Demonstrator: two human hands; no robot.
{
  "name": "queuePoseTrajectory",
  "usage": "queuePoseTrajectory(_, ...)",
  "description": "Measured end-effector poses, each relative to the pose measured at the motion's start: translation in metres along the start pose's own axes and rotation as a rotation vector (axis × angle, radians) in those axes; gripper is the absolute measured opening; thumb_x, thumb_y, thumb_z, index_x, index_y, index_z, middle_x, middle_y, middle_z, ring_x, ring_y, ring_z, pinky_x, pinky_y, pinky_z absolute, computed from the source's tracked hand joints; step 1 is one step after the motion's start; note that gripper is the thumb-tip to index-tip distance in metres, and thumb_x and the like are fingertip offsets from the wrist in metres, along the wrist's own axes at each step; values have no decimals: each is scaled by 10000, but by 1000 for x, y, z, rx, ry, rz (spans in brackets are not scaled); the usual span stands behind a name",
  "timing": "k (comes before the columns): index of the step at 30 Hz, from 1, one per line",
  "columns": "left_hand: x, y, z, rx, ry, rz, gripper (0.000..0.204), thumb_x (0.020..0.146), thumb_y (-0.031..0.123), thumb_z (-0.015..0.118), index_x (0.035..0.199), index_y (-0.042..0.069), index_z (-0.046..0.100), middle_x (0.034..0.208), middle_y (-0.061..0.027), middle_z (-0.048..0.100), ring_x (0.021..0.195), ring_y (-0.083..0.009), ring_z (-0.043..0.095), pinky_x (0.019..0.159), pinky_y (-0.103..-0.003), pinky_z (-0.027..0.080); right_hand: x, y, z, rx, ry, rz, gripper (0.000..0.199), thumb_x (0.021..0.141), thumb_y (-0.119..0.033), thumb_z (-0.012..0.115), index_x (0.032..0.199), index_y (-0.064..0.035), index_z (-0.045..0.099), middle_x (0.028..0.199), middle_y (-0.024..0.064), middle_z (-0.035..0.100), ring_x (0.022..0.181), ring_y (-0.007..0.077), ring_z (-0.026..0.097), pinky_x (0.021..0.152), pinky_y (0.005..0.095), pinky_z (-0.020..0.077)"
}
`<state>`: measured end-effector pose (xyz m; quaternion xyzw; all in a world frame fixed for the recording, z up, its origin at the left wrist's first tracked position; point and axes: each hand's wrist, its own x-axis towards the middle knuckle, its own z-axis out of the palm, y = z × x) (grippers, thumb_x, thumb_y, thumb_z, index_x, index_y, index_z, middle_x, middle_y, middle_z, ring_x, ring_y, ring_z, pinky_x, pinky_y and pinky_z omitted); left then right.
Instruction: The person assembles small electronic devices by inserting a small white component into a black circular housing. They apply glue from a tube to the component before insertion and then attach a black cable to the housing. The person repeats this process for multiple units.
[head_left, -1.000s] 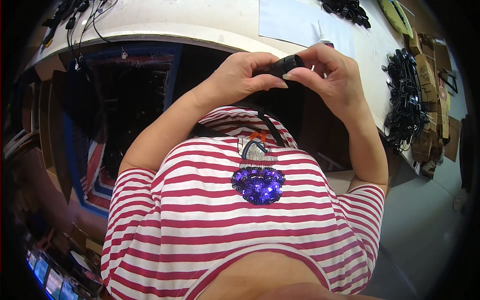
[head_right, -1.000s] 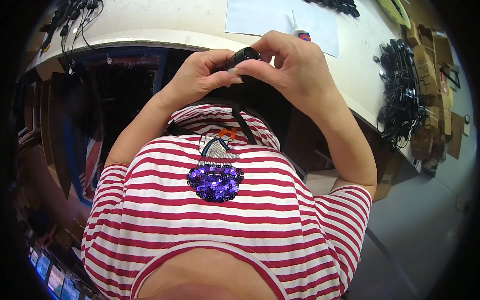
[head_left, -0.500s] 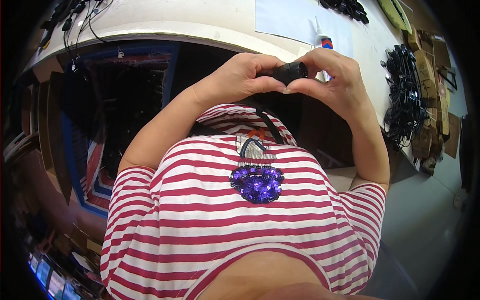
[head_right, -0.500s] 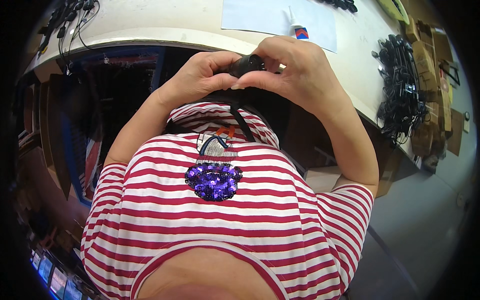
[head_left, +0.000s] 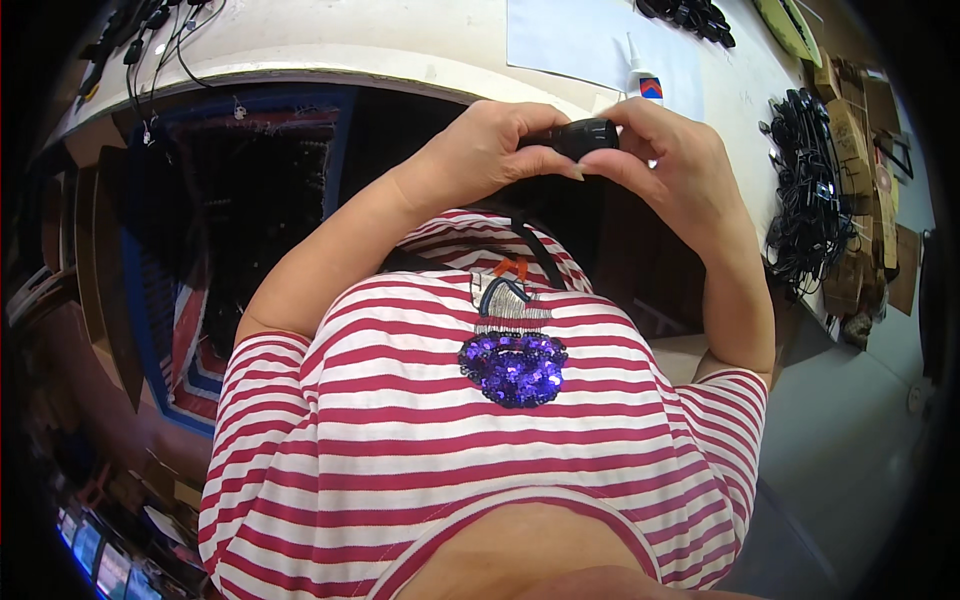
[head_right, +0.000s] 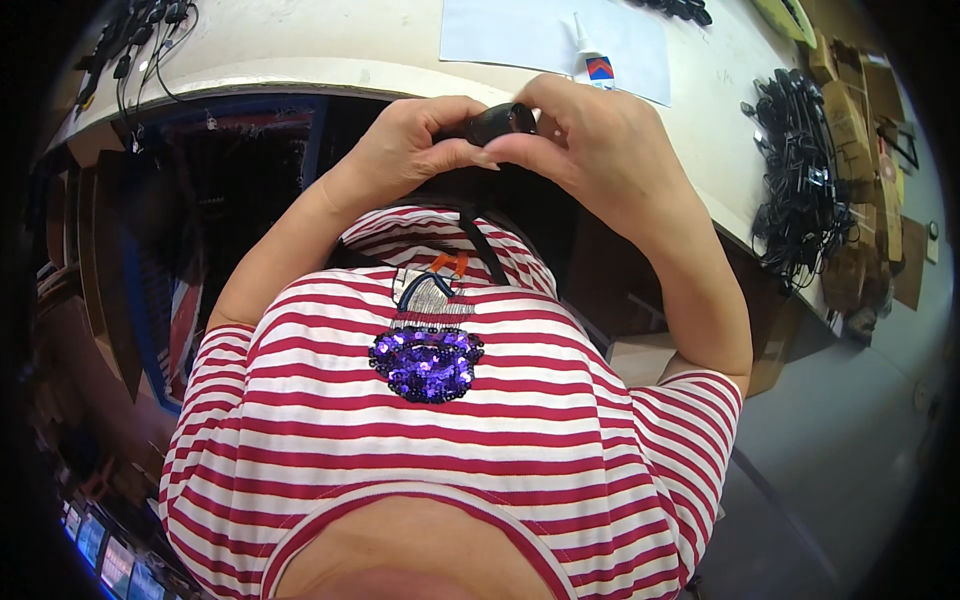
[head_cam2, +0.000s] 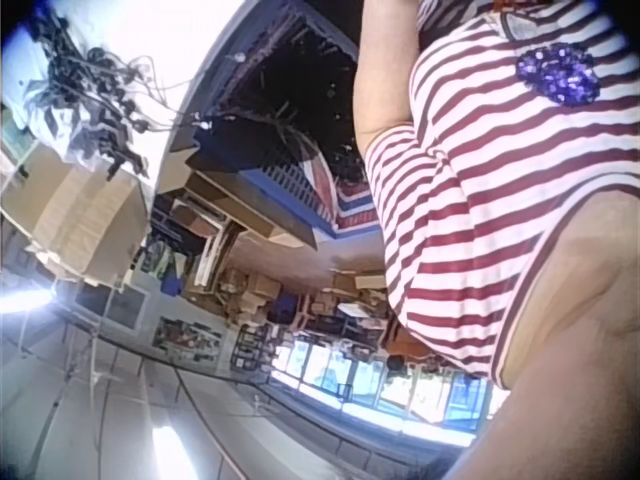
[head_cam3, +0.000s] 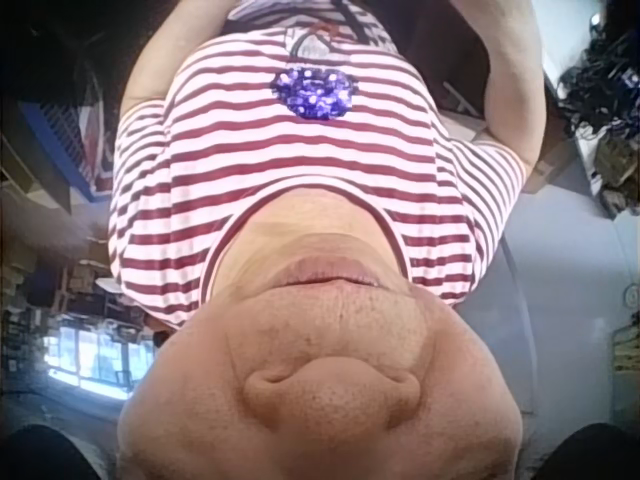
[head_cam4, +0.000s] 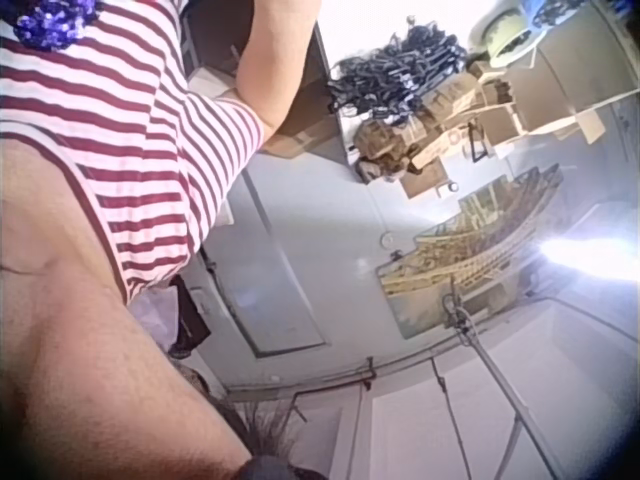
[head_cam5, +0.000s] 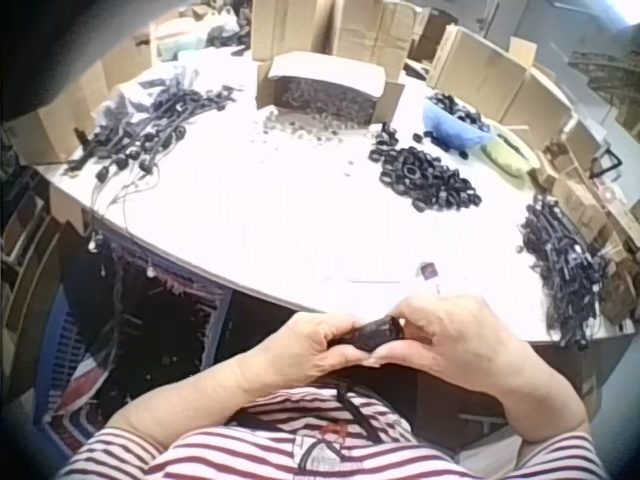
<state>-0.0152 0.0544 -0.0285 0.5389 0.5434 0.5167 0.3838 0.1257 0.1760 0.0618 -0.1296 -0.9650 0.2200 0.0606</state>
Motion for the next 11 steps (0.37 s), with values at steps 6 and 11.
queuePoseTrajectory(6, 1, 0, -1, 39, 29, -10, 254, 749, 212, 665, 914, 29, 606, 747, -122, 607, 656, -225, 569, 616, -307, 436, 0, -4, 3, 127, 114, -20, 237, 737, -228, 678, 841, -27, 605, 574, 82, 525, 495, 169, 500, 494, 272, 402)
queuePoseTrajectory(11, 11, 0, 2, 230, 125, 70, 421, 694, 239, 706, 1061, 66, 593, 1065, -160, 591, 1077, -268, 525, 961, -346, 346, 2, 4, -21, -106, -50, 241, 436, 753, -464, 581, 677, -35, 600, 601, 163, 577, 604, 325, 593, 575, 383, 472)
